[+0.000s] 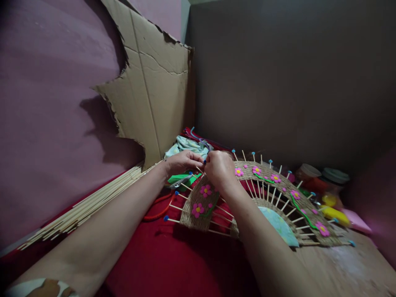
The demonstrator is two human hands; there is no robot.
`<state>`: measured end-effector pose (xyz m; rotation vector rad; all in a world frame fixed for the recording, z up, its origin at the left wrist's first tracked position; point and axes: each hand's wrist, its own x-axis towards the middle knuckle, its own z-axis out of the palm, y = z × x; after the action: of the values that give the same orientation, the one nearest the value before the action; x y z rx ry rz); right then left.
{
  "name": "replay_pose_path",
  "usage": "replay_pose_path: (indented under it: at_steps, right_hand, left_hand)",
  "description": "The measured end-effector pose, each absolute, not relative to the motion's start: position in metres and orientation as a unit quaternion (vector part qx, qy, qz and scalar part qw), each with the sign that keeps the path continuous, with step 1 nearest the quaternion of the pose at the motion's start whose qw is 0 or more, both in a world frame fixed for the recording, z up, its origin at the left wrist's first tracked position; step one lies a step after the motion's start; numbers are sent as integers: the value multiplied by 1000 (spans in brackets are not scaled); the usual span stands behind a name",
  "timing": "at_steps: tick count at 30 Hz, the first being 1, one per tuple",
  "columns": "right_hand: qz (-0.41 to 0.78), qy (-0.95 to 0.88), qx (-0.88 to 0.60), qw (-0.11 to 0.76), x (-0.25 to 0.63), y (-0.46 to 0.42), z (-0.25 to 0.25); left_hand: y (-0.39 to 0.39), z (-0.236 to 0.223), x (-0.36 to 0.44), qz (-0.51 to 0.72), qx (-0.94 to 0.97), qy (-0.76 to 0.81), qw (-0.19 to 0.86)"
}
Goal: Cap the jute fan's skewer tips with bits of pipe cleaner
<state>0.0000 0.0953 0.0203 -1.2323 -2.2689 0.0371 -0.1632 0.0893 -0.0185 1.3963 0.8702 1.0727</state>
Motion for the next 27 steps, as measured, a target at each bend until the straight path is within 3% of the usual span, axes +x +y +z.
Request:
replay_pose_path:
  at_steps: [10,27]
  right_hand:
    - [-28,-848,-469,245,-2,99,14]
    - [31,-857,-457,237,0,105,14]
  left_hand:
    - [89,-17,-154,477,568,418,524]
    - [86,-16,-157,424,588,449,522]
